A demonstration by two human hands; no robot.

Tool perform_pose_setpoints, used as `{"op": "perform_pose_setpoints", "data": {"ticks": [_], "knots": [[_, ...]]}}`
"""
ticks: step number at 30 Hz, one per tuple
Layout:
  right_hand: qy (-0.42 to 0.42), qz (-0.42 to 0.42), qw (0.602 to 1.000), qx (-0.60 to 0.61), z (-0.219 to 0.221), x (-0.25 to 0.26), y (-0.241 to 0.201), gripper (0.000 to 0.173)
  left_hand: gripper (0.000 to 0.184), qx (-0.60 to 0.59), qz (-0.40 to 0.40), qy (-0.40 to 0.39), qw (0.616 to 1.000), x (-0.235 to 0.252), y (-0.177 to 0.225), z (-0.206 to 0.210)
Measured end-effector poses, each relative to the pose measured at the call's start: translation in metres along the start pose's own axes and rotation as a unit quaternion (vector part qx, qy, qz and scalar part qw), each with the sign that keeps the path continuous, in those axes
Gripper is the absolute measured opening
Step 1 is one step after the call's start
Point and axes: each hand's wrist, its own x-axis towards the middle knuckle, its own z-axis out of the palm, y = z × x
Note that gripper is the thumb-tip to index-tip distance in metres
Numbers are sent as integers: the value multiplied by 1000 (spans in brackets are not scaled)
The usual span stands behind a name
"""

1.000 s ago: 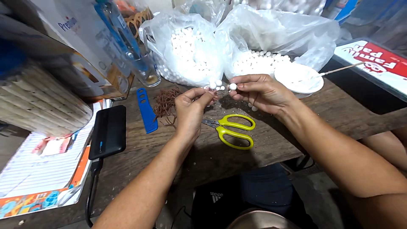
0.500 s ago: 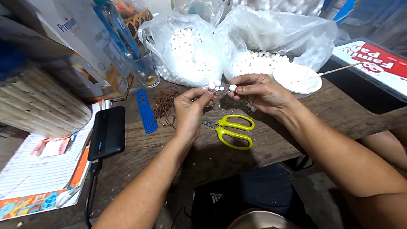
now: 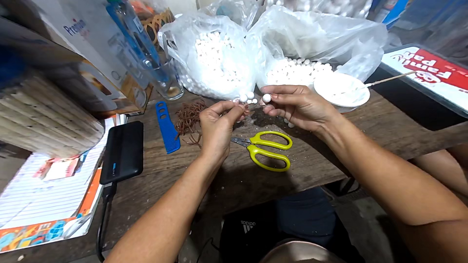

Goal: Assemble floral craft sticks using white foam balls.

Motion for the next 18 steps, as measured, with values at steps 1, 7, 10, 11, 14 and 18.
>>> {"op": "perform_pose_setpoints", "data": {"ticks": [1,7,10,11,14,18], "knots": [[0,1,1000,-1,0,0,0,28,21,0,0,-1,1000,0,0,0],[-6,-1,1000,-4,-2,0,1,28,21,-2,-1,2,1000,0,0,0],[-6,5,1000,7,-2,0,2,27,21,-1,-2,3,1000,0,0,0],[-5,6,1000,11,-2,0,2,27,21,-2,-2,4,1000,0,0,0],[12,15,1000,16,-1,0,1,26,20,-5,-4,2,1000,0,0,0],[18,16,999,27,-1,0,1,28,22,-13,-1,1,1000,0,0,1]]}}
